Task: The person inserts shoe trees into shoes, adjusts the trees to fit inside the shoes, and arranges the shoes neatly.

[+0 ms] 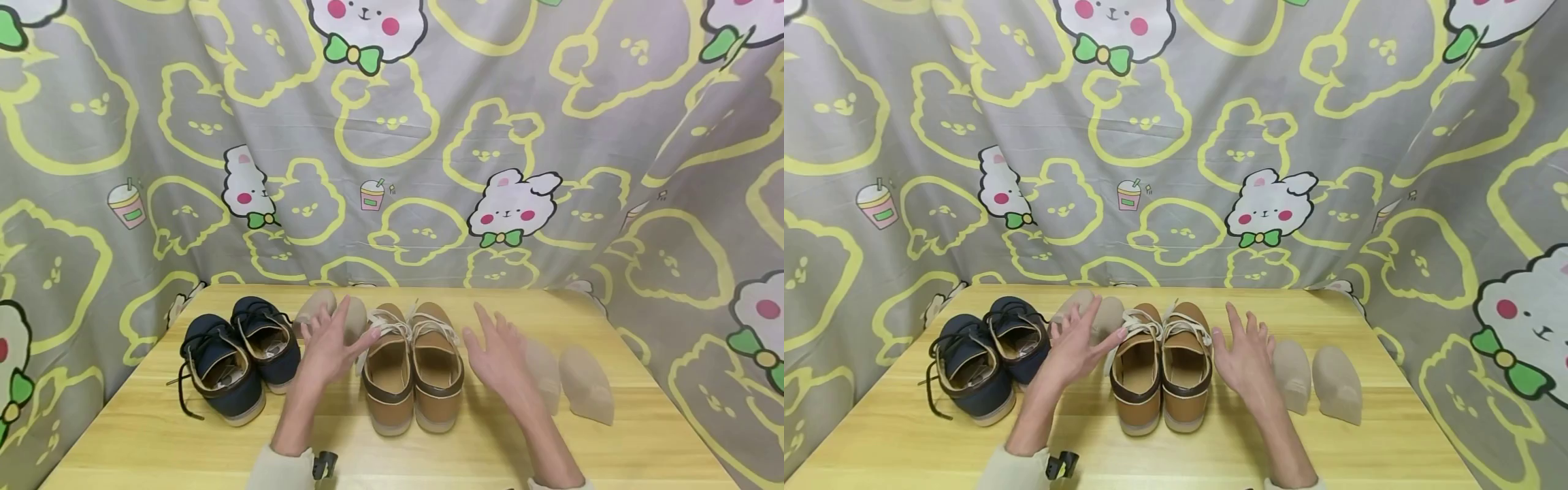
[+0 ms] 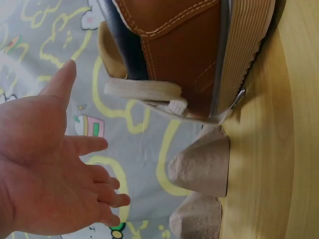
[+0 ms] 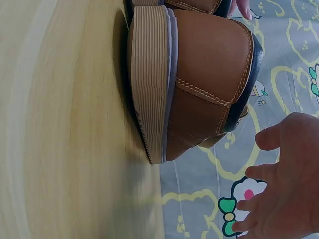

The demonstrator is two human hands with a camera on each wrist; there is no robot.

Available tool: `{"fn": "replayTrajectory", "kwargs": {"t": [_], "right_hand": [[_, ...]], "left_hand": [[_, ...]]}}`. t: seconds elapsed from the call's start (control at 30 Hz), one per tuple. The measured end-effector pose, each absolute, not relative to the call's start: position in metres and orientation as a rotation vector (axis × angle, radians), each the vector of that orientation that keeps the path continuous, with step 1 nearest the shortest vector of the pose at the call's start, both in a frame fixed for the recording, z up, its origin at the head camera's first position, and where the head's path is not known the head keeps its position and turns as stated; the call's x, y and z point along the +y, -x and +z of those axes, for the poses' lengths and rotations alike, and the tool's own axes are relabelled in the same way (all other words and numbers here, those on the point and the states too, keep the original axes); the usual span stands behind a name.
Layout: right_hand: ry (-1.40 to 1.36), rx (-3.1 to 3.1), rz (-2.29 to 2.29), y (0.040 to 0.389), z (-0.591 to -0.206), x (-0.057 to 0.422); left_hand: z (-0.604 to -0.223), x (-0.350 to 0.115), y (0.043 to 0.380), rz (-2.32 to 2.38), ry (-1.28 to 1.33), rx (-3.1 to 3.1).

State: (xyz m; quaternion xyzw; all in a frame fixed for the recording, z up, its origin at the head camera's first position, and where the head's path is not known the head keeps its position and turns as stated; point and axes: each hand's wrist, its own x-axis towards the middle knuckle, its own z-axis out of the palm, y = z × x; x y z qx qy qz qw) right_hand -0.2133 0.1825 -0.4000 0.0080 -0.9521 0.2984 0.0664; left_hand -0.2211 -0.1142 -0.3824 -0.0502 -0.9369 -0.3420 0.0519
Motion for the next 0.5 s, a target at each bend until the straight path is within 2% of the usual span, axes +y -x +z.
{"fn": "replayTrajectory", "kwargs": {"t": [0.5], "right_hand": [[0.052, -2.852, 0.781, 0.213, -0.395, 0.202]], "left_hand": [[-0.378, -0.107, 0.219, -1.161, 0.167, -2.860]]}}
